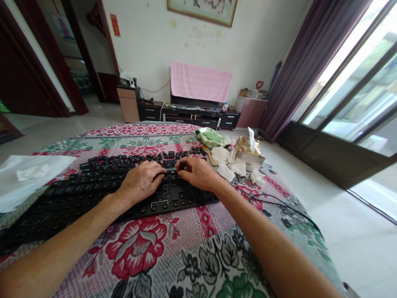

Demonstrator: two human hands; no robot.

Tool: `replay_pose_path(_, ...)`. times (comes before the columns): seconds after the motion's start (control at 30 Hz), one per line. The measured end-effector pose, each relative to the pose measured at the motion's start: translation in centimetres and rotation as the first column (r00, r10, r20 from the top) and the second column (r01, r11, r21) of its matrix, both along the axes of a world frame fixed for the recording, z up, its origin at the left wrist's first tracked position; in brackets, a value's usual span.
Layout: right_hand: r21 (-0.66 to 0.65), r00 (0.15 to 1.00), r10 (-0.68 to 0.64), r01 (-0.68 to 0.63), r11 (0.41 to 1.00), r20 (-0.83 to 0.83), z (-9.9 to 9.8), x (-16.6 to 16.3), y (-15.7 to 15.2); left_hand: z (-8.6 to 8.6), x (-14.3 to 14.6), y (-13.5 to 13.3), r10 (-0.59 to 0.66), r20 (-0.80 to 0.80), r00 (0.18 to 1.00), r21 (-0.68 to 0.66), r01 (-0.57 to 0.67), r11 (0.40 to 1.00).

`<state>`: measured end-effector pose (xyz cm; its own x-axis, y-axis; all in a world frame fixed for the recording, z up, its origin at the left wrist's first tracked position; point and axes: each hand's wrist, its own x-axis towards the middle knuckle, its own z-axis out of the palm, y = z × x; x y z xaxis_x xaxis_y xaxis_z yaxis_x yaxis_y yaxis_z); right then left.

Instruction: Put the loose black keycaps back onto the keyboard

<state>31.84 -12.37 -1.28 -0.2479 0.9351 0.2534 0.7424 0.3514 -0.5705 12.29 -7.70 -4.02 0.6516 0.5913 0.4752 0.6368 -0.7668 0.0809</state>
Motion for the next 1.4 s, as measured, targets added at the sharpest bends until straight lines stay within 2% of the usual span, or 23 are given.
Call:
replay_pose_path(0.2, 0.092, 0.999, -0.043, 0.043, 0.995, -0.009, -0.1, -0.6, 0.0, -0.1, 0.4, -0.7, -0.016, 0.075, 0.997, 0.022, 0.014, 1.0)
replay_pose_path(0.37, 0.148, 0.999, 0.027, -0.023, 0.989, -0.029, -0.4, -0.5, 0.0, -0.2, 1.2, -1.6, -0.077, 0.055, 0.996, 0.044, 0.075, 0.996)
replay_pose_path(0.63, 0.154, 0.992, 0.102, -0.09, 0.984, -0.069, -1.0, 0.0, 0.3, -0.2, 1.3, -1.7, -0.055, 0.002, 0.998, 0.028, 0.055, 0.998)
replay_pose_path(0.73, 0.152, 0.989, 0.101, -0.084, 0.985, -0.11, -0.4, 0.3, 0.4, -0.2, 1.3, -1.7, -0.049, -0.001, 0.999, 0.03, 0.049, 0.998)
replay_pose_path(0.9, 0.244, 0.968, 0.078, -0.018, 0.97, -0.24, 1.3, 0.5, 0.4, -0.1, 1.3, -1.8, -0.042, -0.003, 0.999, 0.024, 0.042, 0.999)
replay_pose_path(1.13, 0.16, 0.95, 0.076, -0.028, 0.987, -0.302, 0.7, -0.4, -0.2, -0.1, 1.5, -1.9, -0.068, 0.133, 0.989, 0.008, 0.068, 0.998)
replay_pose_path(1.3, 0.124, 0.885, 0.1, -0.048, 0.991, -0.454, 0.9, -0.9, -0.6, 0.2, 2.0, -2.1, -0.098, 0.272, 0.957, -0.042, 0.114, 0.993)
replay_pose_path(1.4, 0.089, 0.841, 0.092, -0.052, 0.995, -0.533, 1.1, -1.3, -0.8, 0.5, 2.0, -2.1, -0.088, 0.27, 0.959, -0.056, 0.107, 0.993)
